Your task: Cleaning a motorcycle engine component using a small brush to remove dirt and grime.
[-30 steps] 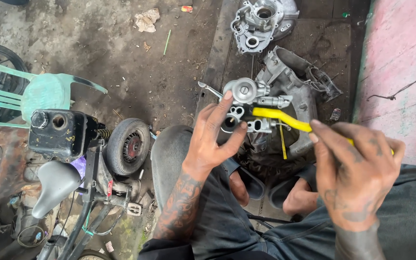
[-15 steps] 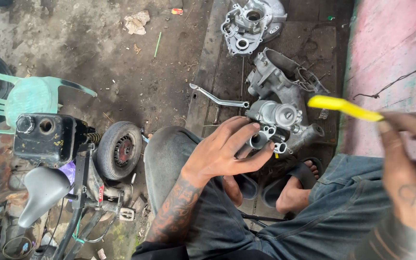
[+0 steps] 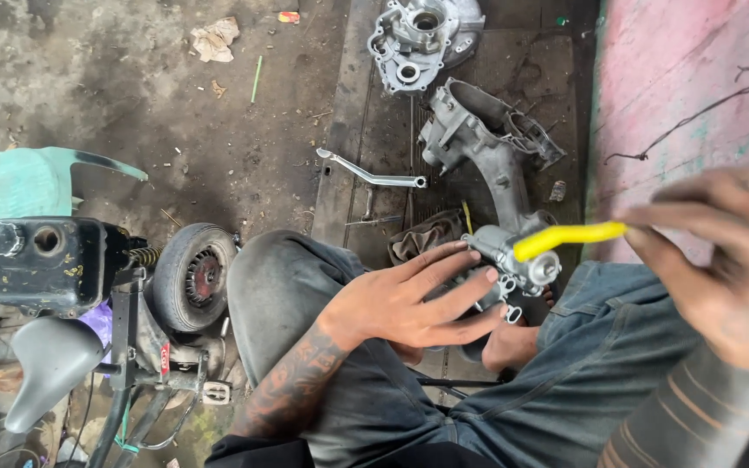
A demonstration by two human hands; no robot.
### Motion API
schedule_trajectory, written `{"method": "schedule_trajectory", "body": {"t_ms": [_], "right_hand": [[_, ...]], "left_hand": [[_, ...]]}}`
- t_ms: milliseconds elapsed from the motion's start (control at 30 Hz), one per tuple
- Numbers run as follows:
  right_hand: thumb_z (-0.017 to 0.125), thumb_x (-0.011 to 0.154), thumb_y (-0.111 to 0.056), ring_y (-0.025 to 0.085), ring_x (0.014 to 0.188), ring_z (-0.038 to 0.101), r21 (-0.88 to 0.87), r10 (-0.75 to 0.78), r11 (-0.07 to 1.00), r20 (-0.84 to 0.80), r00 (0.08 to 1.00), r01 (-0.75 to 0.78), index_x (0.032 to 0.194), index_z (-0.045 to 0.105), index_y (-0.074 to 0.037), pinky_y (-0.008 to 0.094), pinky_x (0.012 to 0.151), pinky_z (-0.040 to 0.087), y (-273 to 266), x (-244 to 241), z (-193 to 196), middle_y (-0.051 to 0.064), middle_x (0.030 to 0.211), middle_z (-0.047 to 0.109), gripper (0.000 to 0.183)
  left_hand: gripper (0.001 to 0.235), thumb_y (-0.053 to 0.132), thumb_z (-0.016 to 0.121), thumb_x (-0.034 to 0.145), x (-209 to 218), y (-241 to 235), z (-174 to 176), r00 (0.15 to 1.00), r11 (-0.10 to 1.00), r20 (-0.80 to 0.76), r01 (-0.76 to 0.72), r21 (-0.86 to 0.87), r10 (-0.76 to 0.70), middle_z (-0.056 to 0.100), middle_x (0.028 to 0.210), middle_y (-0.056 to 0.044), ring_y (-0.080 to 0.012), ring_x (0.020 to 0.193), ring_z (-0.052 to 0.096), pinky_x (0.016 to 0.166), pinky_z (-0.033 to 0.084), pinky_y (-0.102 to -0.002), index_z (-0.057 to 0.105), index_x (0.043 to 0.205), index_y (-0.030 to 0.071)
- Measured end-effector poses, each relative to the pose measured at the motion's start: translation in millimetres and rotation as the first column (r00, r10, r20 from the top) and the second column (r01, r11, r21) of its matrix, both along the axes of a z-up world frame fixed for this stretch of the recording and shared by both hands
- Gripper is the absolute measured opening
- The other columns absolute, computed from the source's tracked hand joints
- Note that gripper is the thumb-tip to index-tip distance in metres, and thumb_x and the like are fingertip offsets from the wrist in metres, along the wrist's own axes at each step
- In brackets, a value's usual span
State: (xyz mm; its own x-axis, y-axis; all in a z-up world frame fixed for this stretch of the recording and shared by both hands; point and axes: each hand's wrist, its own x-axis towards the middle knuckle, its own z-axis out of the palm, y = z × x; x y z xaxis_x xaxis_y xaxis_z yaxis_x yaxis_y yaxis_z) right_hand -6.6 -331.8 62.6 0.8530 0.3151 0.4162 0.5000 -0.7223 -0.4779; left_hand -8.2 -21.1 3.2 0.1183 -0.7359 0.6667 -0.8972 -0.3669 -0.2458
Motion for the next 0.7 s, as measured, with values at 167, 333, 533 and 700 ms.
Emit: {"method": "schedule_trajectory", "body": {"t_ms": [167,333,533,700], "right_hand": [[0.075,0.098,-0.005,0.023,0.110,0.045,0.067,0.019,0.998,-0.099,0.995,-0.012,0.108,0.078,-0.010,0.039,0.106,0.026,-7,8,-8,0.004,0.099,0.066,0.012],[0.073,0.093,-0.015,0.016,0.108,0.047,-0.032,-0.006,0.999,-0.095,0.995,0.003,0.096,0.079,-0.023,0.041,0.107,0.021,3,13,-5,-0.008,0.094,0.066,0.011],[0.071,0.088,-0.010,0.028,0.107,0.050,-0.066,0.086,0.995,0.111,0.990,-0.079,0.084,0.075,-0.013,0.050,0.109,0.017,29,25,-14,-0.001,0.087,0.067,0.007],[0.067,0.087,-0.029,0.028,0.094,0.049,-0.104,0.275,0.961,0.346,0.897,-0.255,0.057,0.057,-0.015,0.049,0.105,0.022,61,50,-14,0.001,0.072,0.053,0.035]], "left_hand": [[0.029,0.032,0.072,0.108,-7,0,-4,0.999,0.999,-0.012,0.051,-0.003,-0.051,0.054,0.133,-0.012,-0.0291,0.110,0.074,0.101,0.069,-0.042,0.061,0.131,0.017],[0.029,0.033,0.071,0.108,-8,0,-6,0.996,0.996,-0.014,0.085,0.025,-0.084,0.055,0.134,-0.012,-0.0281,0.111,0.073,0.103,0.066,-0.041,0.062,0.130,0.016],[0.030,0.027,0.067,0.108,-19,6,-6,0.990,0.991,-0.076,0.122,0.064,-0.117,0.055,0.131,-0.011,-0.0287,0.108,0.072,0.100,0.067,-0.053,0.056,0.134,0.017],[0.033,0.030,0.072,0.107,-26,14,-5,0.984,0.987,-0.081,0.158,-0.010,-0.158,0.050,0.130,-0.015,-0.0289,0.110,0.071,0.097,0.070,-0.055,0.060,0.134,0.016]]}}
